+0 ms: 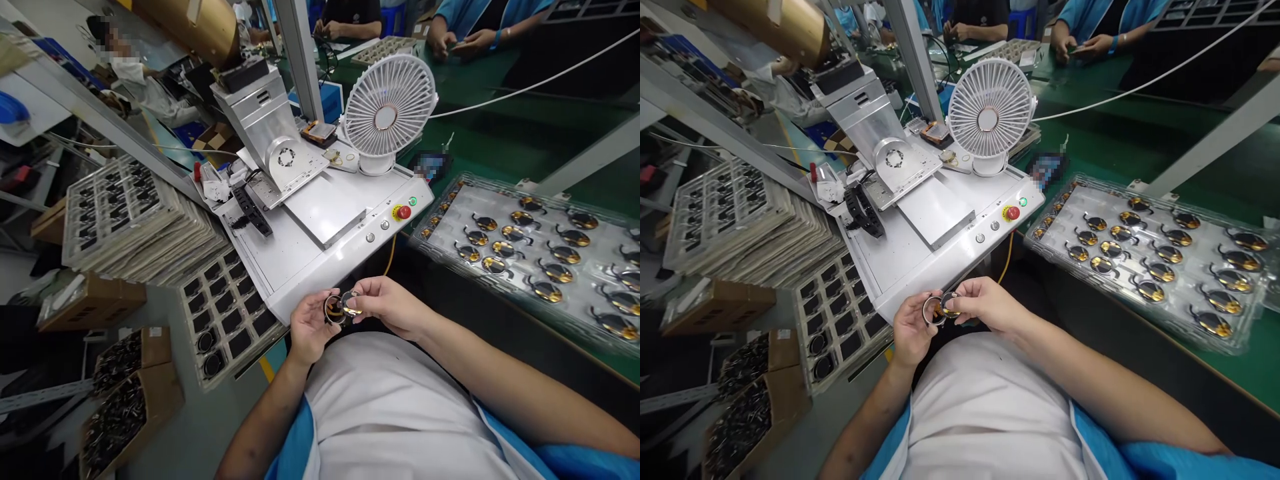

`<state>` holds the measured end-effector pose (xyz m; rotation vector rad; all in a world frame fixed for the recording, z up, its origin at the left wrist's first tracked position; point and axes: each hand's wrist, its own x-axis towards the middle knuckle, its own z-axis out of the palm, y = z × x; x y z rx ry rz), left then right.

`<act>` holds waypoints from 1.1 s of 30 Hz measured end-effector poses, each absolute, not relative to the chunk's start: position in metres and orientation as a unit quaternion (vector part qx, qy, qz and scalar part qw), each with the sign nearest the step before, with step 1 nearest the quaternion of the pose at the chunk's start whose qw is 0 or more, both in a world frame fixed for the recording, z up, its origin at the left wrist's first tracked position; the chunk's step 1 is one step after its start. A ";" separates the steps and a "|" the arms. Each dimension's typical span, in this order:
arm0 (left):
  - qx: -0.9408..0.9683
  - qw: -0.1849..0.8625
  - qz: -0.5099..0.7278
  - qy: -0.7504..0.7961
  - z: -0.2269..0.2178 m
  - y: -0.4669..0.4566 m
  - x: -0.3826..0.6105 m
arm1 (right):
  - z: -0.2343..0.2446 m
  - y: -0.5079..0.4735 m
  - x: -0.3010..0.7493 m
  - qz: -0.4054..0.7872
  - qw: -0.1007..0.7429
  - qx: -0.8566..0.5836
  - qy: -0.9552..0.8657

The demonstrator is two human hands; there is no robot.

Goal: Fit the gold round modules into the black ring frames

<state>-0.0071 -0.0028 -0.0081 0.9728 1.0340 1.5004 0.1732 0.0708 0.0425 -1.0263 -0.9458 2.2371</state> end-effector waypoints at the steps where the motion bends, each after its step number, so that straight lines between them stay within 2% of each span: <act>1: 0.393 0.515 0.627 0.433 -0.010 -0.003 -0.007 | 0.044 0.067 0.170 0.827 0.252 -0.377 -0.334; 9: 0.411 0.497 0.647 0.408 -0.014 -0.006 -0.005 | 0.054 0.051 0.155 0.768 0.335 -0.380 -0.392; 20: 0.441 0.473 0.663 0.378 -0.011 -0.002 -0.004 | 0.053 0.046 0.153 0.735 0.326 -0.383 -0.455; 33: 0.477 0.409 0.659 0.413 -0.017 -0.003 -0.003 | 0.042 0.053 0.151 0.767 0.304 -0.386 -0.413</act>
